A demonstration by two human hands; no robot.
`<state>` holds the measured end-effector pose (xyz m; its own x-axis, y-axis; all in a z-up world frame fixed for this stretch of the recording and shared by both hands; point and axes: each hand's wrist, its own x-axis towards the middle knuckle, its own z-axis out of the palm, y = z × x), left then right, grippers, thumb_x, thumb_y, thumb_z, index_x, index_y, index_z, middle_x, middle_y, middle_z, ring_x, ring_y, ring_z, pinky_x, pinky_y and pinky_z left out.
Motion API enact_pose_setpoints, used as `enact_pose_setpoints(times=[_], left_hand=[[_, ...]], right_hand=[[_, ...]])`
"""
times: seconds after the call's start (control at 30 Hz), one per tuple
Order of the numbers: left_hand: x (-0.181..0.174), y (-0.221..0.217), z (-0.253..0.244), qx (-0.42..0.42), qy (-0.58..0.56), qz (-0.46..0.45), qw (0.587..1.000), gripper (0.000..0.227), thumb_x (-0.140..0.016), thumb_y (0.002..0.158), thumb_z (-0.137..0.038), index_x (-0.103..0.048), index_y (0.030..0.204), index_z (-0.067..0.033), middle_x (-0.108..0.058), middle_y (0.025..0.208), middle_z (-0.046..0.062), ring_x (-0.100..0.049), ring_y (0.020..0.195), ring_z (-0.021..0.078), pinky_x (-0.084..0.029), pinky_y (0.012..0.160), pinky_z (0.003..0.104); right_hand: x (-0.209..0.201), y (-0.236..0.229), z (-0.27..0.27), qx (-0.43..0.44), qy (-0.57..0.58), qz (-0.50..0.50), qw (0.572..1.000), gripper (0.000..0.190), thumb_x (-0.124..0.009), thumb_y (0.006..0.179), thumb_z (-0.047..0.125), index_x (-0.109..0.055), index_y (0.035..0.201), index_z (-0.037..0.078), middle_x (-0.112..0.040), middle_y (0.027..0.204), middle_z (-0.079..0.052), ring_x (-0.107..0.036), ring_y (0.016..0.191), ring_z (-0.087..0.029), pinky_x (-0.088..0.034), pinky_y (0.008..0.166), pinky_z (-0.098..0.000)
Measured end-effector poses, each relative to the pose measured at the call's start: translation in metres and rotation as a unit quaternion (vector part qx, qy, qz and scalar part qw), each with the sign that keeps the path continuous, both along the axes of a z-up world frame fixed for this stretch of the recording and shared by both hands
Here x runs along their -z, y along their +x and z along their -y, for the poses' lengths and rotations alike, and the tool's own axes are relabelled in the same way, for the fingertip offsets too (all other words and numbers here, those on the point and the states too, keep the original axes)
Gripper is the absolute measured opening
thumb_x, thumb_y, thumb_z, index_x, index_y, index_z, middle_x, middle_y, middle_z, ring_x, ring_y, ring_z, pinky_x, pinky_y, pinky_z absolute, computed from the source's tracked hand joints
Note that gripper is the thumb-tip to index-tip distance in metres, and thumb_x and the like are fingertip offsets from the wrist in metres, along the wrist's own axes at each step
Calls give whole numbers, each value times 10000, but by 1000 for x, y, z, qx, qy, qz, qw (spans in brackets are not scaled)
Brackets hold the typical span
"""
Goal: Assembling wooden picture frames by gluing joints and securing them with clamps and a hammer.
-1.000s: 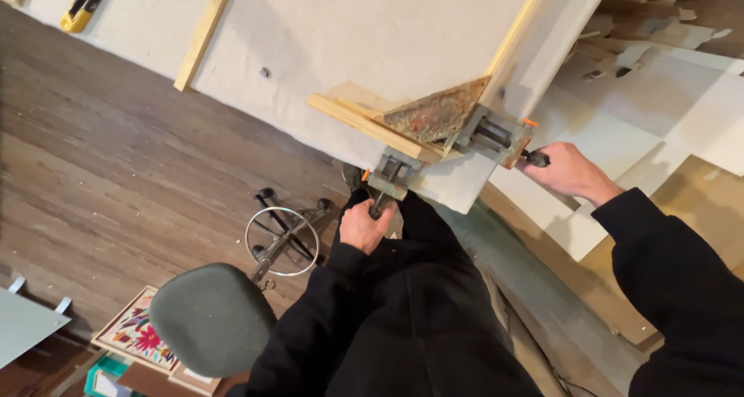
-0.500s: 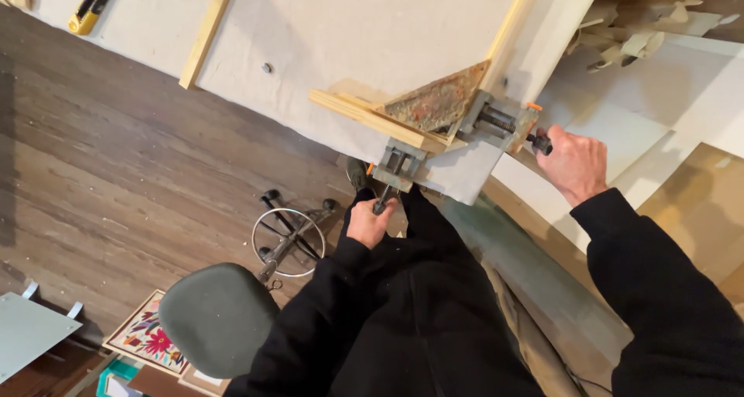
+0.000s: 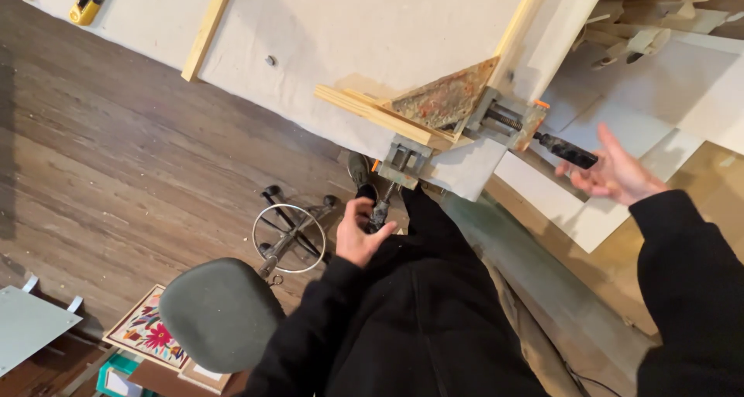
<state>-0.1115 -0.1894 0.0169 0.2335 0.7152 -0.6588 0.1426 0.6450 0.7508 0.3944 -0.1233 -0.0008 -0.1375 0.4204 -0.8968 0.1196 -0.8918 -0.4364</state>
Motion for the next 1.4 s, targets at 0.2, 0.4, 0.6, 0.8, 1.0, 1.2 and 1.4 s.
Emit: enact_pose_setpoints(times=[0.2,0.4,0.6,0.8,1.0,1.2,1.4], left_hand=[[-6,0,32,-59,185,-235,952,350,-876,824,-192,-670,1047,-18,-736,875,67,-713,768,140,-572,720,282],[45,-11,58,-158,-1,-36,987,305,-746,919,-180,-684,1163,-9,-733,878,67,-698,748,139,-574,696,262],[102,-25,75,-242,-213,364,874,637,-380,1162,-504,-670,1080,58,-529,573,13,-489,469,131,-403,458,261],[36,-7,45,-236,-265,314,881,575,-384,1090,-555,-603,1051,-25,-592,609,101,-546,515,197,-443,507,301],[-13,6,30,-78,195,-234,949,426,-847,815,-228,-587,1075,-15,-704,898,118,-701,800,205,-568,731,330],[-1,1,35,-56,273,-289,916,308,-837,863,-190,-673,1058,-17,-678,891,122,-667,762,213,-543,681,339],[56,-9,59,-163,44,-15,985,304,-579,1030,-250,-653,1176,7,-649,707,84,-601,622,184,-501,613,273]], right_hand=[[32,21,31,162,-107,-242,951,633,-381,1139,533,-623,960,-24,-392,573,77,-302,414,-37,-227,365,-231],[-57,-44,-6,51,40,-21,998,209,-541,1024,270,-594,966,76,-596,744,59,-543,565,-39,-414,445,-215],[-36,-37,24,-197,396,364,819,263,-806,959,104,-669,1172,35,-728,971,-92,-694,782,-167,-555,723,-298],[-41,-37,0,-166,289,247,910,431,-786,883,131,-547,1227,29,-740,994,-64,-693,764,-156,-542,636,-287],[46,35,37,77,-46,-193,977,625,-452,1008,573,-648,1197,10,-668,720,-46,-497,462,-95,-360,375,-228],[18,17,20,113,-47,-131,984,502,-468,1169,423,-608,1138,-57,-559,785,6,-452,579,-46,-350,472,-201],[-23,-20,8,76,117,-21,990,172,-641,960,160,-572,1095,77,-663,934,-6,-636,786,-82,-541,611,-251]])
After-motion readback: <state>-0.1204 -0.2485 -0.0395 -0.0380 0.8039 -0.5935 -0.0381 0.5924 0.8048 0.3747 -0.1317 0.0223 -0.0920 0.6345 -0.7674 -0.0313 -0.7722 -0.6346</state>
